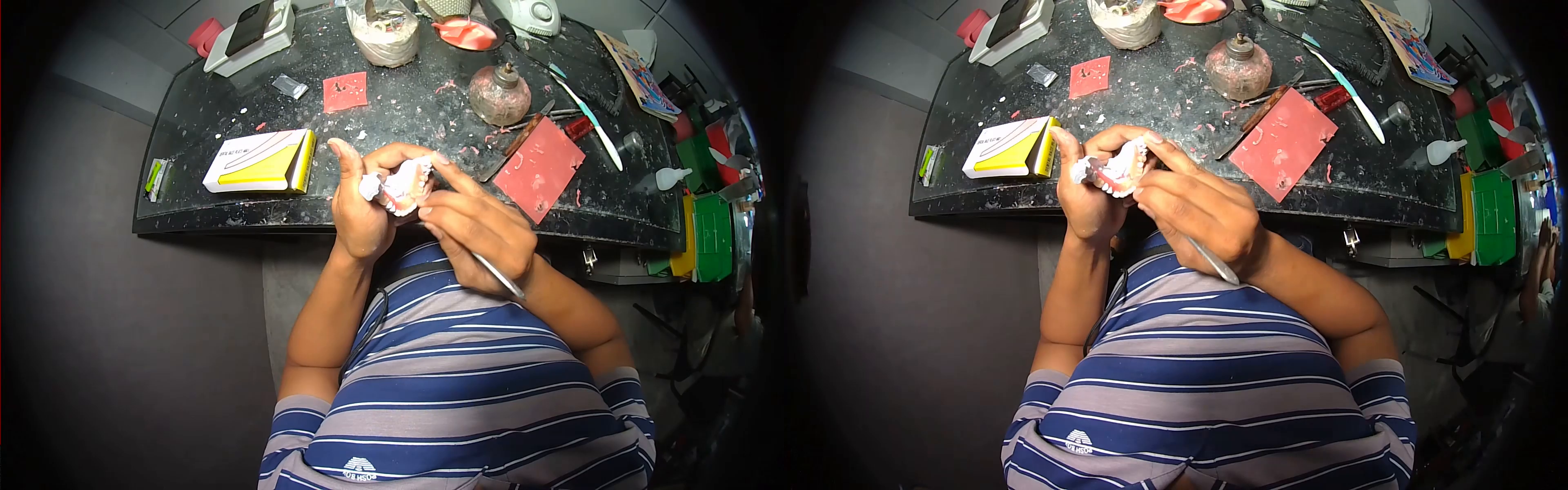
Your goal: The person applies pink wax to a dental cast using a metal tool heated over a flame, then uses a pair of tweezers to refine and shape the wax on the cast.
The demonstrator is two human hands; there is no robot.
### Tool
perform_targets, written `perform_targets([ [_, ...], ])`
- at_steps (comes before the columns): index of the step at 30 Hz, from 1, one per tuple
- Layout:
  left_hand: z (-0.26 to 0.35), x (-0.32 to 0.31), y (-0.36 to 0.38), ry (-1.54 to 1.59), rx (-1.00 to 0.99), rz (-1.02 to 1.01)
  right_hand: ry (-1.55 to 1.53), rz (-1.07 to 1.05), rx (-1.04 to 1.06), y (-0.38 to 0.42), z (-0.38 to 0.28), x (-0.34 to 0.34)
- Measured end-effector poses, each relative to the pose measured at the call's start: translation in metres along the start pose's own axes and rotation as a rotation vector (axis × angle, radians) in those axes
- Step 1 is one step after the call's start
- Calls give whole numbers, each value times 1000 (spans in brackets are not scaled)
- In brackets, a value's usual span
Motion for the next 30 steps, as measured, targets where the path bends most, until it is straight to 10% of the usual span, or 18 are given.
perform_targets([
  [9, 2, -2, 1, -52, -37, 39, -321, 257, -287, 4, 17, 27],
  [19, 8, -10, 7, -269, -117, -69, 250, 211, -299, 16, 44, 63],
  [25, 8, -17, 7, -217, -149, -44, -116, 344, -380, 17, 51, 65],
  [30, 11, -20, 8, -370, -85, 66, -321, -77, -217, 6, 22, 48],
])
Point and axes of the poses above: each hand's wrist, its own y-axis away from the middle knuckle, its own x-axis out of the back of the hand, z = x × y, the point moved 4 cm from there along -y, towards the middle knuckle, and after that the axes turned 9 degrees about -z, right-handed, at the moved point
